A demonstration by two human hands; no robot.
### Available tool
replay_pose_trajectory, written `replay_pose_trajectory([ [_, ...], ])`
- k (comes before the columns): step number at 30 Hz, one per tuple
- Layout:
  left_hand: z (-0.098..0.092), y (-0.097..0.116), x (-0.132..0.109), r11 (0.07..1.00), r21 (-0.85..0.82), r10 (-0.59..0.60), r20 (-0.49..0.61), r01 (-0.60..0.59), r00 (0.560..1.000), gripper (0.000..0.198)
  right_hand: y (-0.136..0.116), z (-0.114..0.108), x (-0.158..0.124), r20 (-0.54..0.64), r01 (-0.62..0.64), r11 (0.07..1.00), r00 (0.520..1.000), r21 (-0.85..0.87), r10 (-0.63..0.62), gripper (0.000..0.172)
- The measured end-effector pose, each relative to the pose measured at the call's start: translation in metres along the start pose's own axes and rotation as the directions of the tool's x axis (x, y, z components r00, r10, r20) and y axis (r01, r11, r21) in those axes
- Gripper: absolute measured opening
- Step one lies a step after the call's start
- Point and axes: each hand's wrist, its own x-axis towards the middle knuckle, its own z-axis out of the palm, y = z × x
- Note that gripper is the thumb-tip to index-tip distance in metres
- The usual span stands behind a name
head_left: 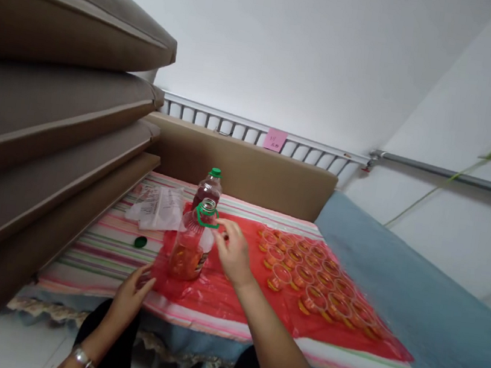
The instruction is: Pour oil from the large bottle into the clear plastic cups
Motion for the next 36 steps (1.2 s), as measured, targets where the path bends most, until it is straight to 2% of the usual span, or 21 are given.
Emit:
replay_pose_trajectory([
  [2, -0.006, -0.003, -0.009, 0.999, 0.03, 0.024, 0.013, -0.024, 1.0, 0.048, 0.023, -0.008, -0.016, -0.064, -0.198, 0.977, 0.979, -0.084, 0.193, 0.028],
  [3, -0.009, -0.005, -0.011, 0.998, 0.048, 0.032, 0.011, -0.032, 0.999, 0.048, 0.037, -0.011, -0.026, -0.069, -0.324, 0.932, 0.946, -0.163, 0.317, 0.029],
  [4, -0.011, -0.008, -0.013, 0.997, 0.066, 0.039, 0.009, -0.039, 0.999, 0.048, 0.051, -0.013, -0.036, -0.076, -0.398, 0.894, 0.917, -0.205, 0.391, 0.031],
  [7, -0.015, -0.015, -0.012, 0.993, 0.109, 0.052, 0.022, -0.054, 0.998, 0.049, 0.087, -0.009, -0.067, -0.087, -0.523, 0.802, 0.848, -0.289, 0.522, 0.037],
  [10, -0.018, -0.019, -0.008, 0.99, 0.132, 0.042, 0.066, -0.051, 0.997, 0.054, 0.108, 0.002, -0.089, -0.084, -0.589, 0.733, 0.796, -0.339, 0.6, 0.038],
  [15, -0.025, -0.028, -0.004, 0.973, 0.226, 0.02, 0.077, -0.037, 0.997, 0.06, 0.125, 0.017, -0.102, -0.024, -0.608, 0.705, 0.763, -0.365, 0.646, 0.018],
  [20, -0.036, -0.04, 0.002, 0.945, 0.317, 0.067, 0.035, -0.075, 0.997, 0.056, 0.13, 0.012, -0.11, -0.012, -0.598, 0.711, 0.768, -0.37, 0.64, 0.01],
  [23, -0.036, -0.042, 0.005, 0.947, 0.312, 0.08, 0.006, -0.078, 0.997, 0.055, 0.13, -0.004, -0.122, -0.026, -0.592, 0.712, 0.775, -0.377, 0.631, 0.01],
  [28, -0.029, -0.032, 0.005, 0.956, 0.29, 0.052, 0.012, -0.053, 0.999, 0.062, 0.136, -0.048, -0.152, -0.077, -0.609, 0.675, 0.764, -0.416, 0.641, 0.01],
  [32, -0.025, -0.018, -0.002, 0.961, 0.274, 0.019, 0.02, -0.024, 1.0, 0.062, 0.143, -0.08, -0.172, -0.139, -0.635, 0.628, 0.744, -0.449, 0.653, 0.012],
  [36, -0.024, -0.009, -0.014, 0.978, 0.208, -0.001, 0.061, -0.012, 0.998, 0.057, 0.15, -0.099, -0.182, -0.195, -0.653, 0.598, 0.735, -0.465, 0.65, 0.014],
])
